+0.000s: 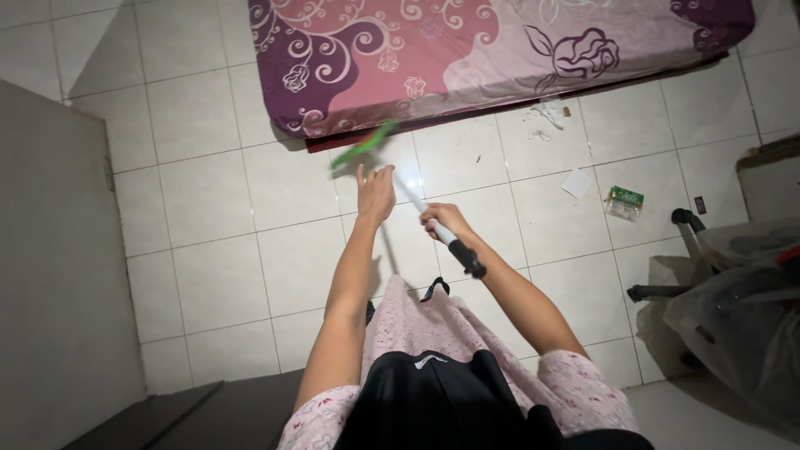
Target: The person is using a broom to sweep pieces of paper and debris on a tiled floor.
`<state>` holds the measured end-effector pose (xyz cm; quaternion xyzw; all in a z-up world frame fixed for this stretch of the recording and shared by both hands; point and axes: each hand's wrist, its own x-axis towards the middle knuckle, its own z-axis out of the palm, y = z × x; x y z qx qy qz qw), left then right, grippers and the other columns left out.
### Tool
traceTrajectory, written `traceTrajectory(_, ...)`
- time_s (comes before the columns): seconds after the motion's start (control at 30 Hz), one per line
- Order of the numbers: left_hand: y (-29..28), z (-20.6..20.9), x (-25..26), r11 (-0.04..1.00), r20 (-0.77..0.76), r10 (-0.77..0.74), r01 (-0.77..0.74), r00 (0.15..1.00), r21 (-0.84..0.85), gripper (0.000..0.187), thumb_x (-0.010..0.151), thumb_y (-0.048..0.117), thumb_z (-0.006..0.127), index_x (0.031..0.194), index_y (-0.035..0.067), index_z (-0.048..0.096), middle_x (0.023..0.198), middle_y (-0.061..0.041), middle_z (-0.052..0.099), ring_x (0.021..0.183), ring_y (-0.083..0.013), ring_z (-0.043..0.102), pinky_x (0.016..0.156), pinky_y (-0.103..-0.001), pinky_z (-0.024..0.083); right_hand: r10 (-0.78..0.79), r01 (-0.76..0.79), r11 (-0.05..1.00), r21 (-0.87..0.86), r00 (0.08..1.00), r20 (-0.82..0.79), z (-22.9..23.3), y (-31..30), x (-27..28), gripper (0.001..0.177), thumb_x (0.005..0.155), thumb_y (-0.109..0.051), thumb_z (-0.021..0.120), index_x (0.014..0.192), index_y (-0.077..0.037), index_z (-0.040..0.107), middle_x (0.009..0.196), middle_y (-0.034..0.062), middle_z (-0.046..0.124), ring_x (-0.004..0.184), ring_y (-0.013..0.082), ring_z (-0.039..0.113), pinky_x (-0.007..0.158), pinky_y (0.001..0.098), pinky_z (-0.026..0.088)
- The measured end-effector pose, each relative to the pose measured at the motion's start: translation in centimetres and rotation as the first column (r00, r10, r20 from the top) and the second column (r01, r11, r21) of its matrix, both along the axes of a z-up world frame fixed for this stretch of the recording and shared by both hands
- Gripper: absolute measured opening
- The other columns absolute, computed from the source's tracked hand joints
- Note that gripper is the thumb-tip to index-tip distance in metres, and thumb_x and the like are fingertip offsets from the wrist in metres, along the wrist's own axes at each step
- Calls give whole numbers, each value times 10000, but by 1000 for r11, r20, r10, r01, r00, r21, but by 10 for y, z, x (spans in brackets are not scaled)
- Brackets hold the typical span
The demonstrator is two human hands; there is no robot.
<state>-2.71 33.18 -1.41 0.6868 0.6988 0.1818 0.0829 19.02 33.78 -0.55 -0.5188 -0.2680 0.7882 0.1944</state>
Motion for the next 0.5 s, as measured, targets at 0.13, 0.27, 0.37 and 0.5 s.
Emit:
traceTrajectory(0.13,13,1,20,1000,16,-3,3,1000,-5,396,918,48,545,1310,93,583,1080,-83,696,1085,-294,614,1222,-569,211,96,-96,995,-12,995,33,-4,12,-1,419,780,-30,728,1184,79,712,755,74,673,477,57,539,377,223,384)
traceTrajectory(0.27,25,-10,39,999,-15,-33,33,999,-13,406,913,48,546,1315,98,578,1082,-80,682,1081,-294,612,1212,-572,206,86,-105,991,81,974,208,-46,31,37,387,755,-25,756,1135,45,730,727,82,718,481,77,584,390,226,409)
traceTrajectory(0.37,29,-24,52,998,-35,-55,55,998,17,417,909,37,545,1321,97,573,1085,-78,677,1082,-288,612,1207,-572,212,-112,102,992,73,982,150,-73,50,106,450,796,-42,735,1231,59,684,797,90,748,502,58,596,414,201,449)
traceTrajectory(0.5,32,-29,71,996,-33,-86,86,996,-8,429,896,33,552,1321,92,567,1073,-73,676,1068,-278,613,1212,-578,219,-282,281,959,22,954,101,-70,54,188,464,846,-80,737,1269,82,635,765,67,684,486,33,536,359,194,358)
